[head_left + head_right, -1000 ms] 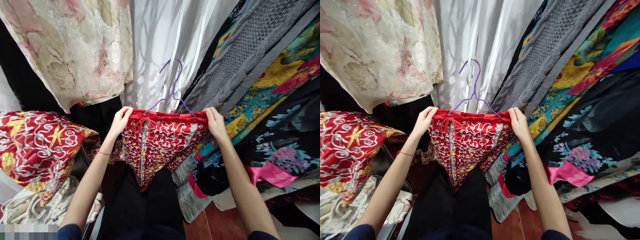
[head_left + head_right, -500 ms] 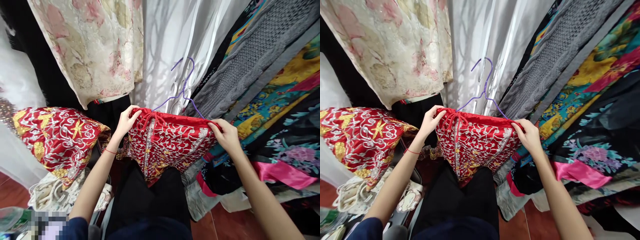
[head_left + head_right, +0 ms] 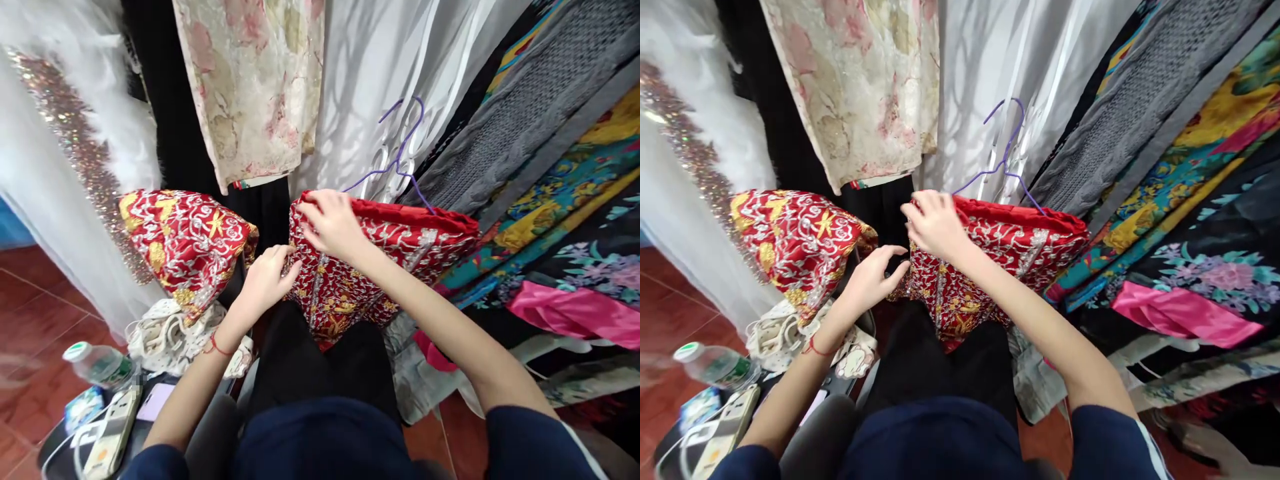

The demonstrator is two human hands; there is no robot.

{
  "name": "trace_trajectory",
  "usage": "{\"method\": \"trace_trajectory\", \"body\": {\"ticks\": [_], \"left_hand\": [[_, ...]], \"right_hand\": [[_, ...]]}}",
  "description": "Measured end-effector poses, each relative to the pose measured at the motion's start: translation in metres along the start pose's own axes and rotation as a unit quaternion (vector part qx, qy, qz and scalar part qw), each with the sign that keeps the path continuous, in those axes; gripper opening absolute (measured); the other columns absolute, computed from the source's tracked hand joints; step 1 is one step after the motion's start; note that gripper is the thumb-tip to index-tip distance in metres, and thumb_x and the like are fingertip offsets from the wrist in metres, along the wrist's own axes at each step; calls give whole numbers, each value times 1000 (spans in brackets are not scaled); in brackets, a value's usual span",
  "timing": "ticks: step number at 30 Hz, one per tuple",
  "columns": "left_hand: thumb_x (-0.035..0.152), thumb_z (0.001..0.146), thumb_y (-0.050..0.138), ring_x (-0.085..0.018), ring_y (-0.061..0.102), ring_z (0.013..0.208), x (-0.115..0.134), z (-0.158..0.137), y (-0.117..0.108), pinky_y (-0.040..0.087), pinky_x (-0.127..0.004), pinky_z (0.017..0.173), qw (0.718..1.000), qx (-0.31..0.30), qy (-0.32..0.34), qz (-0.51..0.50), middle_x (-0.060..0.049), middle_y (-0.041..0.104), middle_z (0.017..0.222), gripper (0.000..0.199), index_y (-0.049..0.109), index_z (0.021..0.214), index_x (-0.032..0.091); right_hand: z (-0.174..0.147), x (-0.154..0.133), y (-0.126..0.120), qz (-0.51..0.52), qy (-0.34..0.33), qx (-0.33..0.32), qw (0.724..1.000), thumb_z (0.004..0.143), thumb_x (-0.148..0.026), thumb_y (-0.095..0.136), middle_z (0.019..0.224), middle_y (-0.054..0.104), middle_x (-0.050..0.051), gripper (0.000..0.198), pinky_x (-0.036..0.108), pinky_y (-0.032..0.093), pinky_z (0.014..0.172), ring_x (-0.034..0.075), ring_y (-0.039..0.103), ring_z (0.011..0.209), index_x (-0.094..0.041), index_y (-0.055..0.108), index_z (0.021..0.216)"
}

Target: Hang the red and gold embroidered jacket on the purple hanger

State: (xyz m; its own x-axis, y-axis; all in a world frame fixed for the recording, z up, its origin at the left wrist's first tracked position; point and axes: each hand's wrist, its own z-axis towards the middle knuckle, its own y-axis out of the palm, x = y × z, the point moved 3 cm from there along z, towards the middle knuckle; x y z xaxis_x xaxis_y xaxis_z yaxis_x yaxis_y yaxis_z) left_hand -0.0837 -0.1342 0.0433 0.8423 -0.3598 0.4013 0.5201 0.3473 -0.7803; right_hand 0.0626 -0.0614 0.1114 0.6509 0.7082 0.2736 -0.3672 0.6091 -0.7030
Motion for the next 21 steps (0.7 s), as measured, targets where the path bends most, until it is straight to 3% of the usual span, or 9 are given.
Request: {"method": "trace_trajectory", "body": {"ticks": [2, 5, 6, 8, 11, 13, 16, 19, 21], "left_hand": [[38, 99, 46, -27, 67, 113, -8, -29, 2, 51, -39, 98, 994, -78, -69, 27, -12, 70, 120, 32, 59, 119, 18], [41, 101, 40, -35, 66, 116, -13, -60, 7, 51, -44, 94, 957, -189, -179, 126, -24, 67, 124, 45, 58, 125, 8], [42, 100, 40, -37, 65, 118, -9, -67, 8, 50, -46, 95, 946, -216, -186, 153, -28, 66, 125, 48, 58, 127, 5], [43, 100, 41, -37, 62, 123, 4, -73, 7, 48, -46, 98, 944, -249, -152, 152, -27, 64, 129, 51, 56, 132, 6], [45, 100, 38, -32, 66, 118, 17, -74, -5, 50, -42, 95, 958, -245, -107, 106, -21, 68, 127, 49, 56, 132, 13], [51, 99, 37, -34, 70, 108, 9, -74, -21, 51, -43, 89, 955, -213, -162, 130, -23, 72, 115, 53, 63, 121, 10], [65, 96, 28, -38, 73, 89, -21, -79, -56, 52, -46, 77, 948, -94, -269, 144, -27, 74, 92, 70, 69, 95, 8], [78, 88, 27, -39, 71, 82, -48, -88, -86, 50, -46, 72, 954, 41, -289, 73, -25, 71, 74, 74, 63, 65, 17], [79, 86, 34, -38, 69, 82, -59, -91, -96, 49, -45, 74, 948, 110, -297, 14, -22, 70, 71, 67, 55, 59, 22]], "right_hand": [[23, -61, 22, 32, -104, -43, 993, 93, -24, 51, 137, 54, 19, 38, 56, 34, 103, 35, 45, 127, -18, 54, 130], [44, -139, 49, 49, -257, -73, 962, 94, -13, 45, 144, 53, 11, 47, 55, 26, 113, 29, 39, 139, -25, 48, 139], [50, -156, 56, 48, -296, -86, 950, 95, -10, 39, 142, 56, 7, 45, 53, 24, 116, 25, 40, 140, -27, 51, 135], [65, -175, 64, 36, -307, -121, 943, 98, -8, 29, 130, 66, 6, 45, 50, 25, 117, 22, 49, 132, -25, 60, 125], [90, -175, 56, 50, -214, -177, 959, 97, -11, 33, 112, 74, 12, 40, 46, 38, 106, 25, 64, 108, -17, 60, 126], [103, -166, 41, 86, -122, -189, 971, 94, -15, 40, 110, 73, 13, 40, 41, 46, 93, 26, 67, 100, -15, 56, 131], [115, -149, 15, 154, -8, -163, 974, 94, -23, 43, 116, 71, 13, 36, 37, 49, 84, 28, 66, 102, -17, 58, 126], [117, -134, -3, 225, 56, -124, 965, 98, -29, 41, 112, 72, 9, 31, 35, 48, 85, 26, 65, 101, -19, 61, 119], [115, -126, -13, 261, 71, -93, 958, 101, -30, 38, 108, 71, 5, 29, 33, 47, 87, 23, 64, 100, -19, 61, 115]]}}
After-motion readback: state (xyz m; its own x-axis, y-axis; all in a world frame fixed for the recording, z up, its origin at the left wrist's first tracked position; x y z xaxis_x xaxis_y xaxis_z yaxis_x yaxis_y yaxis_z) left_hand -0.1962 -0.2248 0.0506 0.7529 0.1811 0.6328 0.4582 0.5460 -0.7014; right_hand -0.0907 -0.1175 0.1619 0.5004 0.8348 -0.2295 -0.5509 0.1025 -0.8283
